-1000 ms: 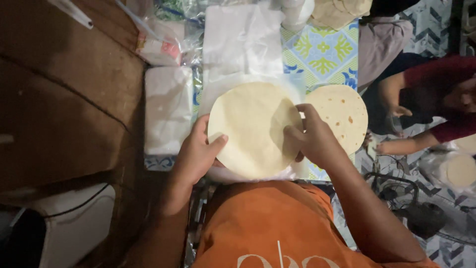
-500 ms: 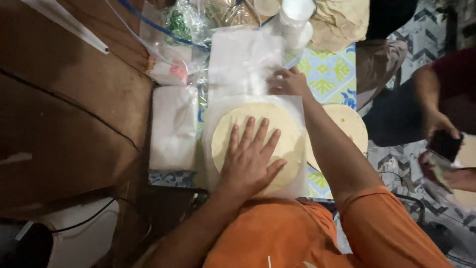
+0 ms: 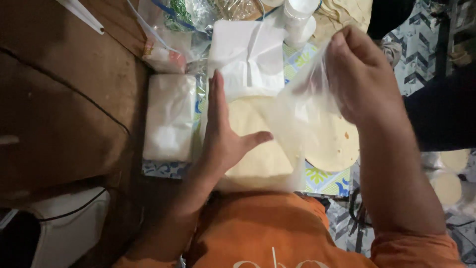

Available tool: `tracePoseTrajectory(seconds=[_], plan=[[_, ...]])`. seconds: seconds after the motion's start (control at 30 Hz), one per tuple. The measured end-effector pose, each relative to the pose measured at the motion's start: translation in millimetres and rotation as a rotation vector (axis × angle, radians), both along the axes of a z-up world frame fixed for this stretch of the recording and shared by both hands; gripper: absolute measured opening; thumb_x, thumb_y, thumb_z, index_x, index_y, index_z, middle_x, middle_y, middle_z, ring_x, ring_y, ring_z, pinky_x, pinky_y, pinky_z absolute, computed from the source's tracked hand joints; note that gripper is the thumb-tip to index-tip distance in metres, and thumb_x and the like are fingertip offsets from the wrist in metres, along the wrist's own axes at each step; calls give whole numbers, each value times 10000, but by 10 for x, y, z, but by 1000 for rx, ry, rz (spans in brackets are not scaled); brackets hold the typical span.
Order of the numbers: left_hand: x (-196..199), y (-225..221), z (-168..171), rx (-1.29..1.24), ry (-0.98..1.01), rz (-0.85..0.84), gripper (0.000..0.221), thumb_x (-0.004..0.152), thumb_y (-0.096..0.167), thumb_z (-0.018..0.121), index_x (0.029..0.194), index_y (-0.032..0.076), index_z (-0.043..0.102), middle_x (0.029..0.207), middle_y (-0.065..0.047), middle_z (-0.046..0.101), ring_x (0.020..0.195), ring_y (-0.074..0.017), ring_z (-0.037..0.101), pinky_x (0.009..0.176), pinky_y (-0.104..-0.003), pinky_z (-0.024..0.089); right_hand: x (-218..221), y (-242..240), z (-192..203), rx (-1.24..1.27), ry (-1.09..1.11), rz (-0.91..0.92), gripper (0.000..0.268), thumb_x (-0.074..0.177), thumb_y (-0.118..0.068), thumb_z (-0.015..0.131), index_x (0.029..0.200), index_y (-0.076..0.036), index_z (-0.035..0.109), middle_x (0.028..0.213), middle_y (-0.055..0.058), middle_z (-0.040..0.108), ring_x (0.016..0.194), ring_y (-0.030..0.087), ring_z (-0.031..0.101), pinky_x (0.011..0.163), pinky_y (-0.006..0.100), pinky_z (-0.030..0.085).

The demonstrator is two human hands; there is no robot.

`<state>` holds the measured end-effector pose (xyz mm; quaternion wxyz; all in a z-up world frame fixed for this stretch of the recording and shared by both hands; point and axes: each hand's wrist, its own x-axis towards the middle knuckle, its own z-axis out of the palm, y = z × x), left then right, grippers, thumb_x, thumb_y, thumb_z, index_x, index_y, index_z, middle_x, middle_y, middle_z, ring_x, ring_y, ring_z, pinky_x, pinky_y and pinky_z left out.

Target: The person packages flatbreads by placing plastic sheets between individual tortillas and folding the plastic over them.

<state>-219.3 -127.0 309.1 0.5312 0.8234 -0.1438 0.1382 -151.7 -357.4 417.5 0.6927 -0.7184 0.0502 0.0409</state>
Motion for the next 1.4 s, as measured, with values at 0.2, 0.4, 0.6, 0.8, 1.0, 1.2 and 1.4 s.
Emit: tracePoseTrajectory(seconds=[0.2, 0.4, 0.6, 0.8, 1.0, 1.2, 1.4], plan=[[-274, -70, 181, 59, -157, -167, 1025, 790, 8, 838, 1617, 135, 247, 1605, -145, 460, 1470, -324, 529, 1233, -421, 450, -332, 297, 201, -28, 80, -27, 591, 1050, -318, 419, 1452, 116, 413, 1113, 251, 648, 880, 270, 731, 793, 358, 699], [-108, 108, 592, -562, 589, 194, 233, 1015, 231, 590, 1075, 31, 693, 595, 19, 522, 419, -82, 423, 391, -242, 382, -287, 134, -45, 191, 329, 13, 938, 869, -596, 468, 1414, 167, 482, 1008, 311, 690, 858, 411, 744, 822, 514, 669], [-81, 185, 517, -345, 881, 319, 328, 950, 331, 629, 1180, 107, 694, 649, -42, 581, 385, -121, 436, 326, -270, 394, -683, 87, -478, 133, 292, 93, 635, 913, -74, 622, 1468, -23, 319, 979, 233, 591, 814, 323, 642, 715, 443, 628], [-127, 403, -518, -340, 837, 251, 308, 991, 286, 621, 1119, 11, 569, 588, -165, 594, 316, -236, 572, 270, -350, 506, -805, 69, -1210, -114, 252, -117, 413, 1002, -178, 664, 1330, -93, 428, 763, 97, 614, 439, 125, 514, 297, 248, 388], [-238, 472, -144, -20, 802, 311, 239, 976, 309, 616, 1008, 78, 566, 591, -107, 665, 520, -299, 717, 575, -439, 598, -897, 219, -858, -490, 140, 0, 473, 1037, -140, 571, 1435, -179, 317, 974, 194, 698, 664, 353, 678, 642, 480, 552], [-244, 372, -166, 118, 649, 378, 233, 998, 311, 586, 1054, 102, 500, 972, -260, 722, 958, -475, 711, 855, -574, 559, -820, 90, -1370, -771, -68, 35, 295, 1062, -176, 543, 1344, -224, 615, 1124, 221, 693, 1126, 463, 648, 1000, 552, 501], [-284, 374, -76, 280, 519, 333, 183, 1055, 267, 534, 1073, 104, 453, 896, -266, 738, 860, -473, 728, 766, -585, 557, -825, 5, -1562, -904, -92, 59, 419, 1006, -154, 579, 1407, -263, 633, 1051, 190, 604, 945, 502, 651, 856, 595, 545]])
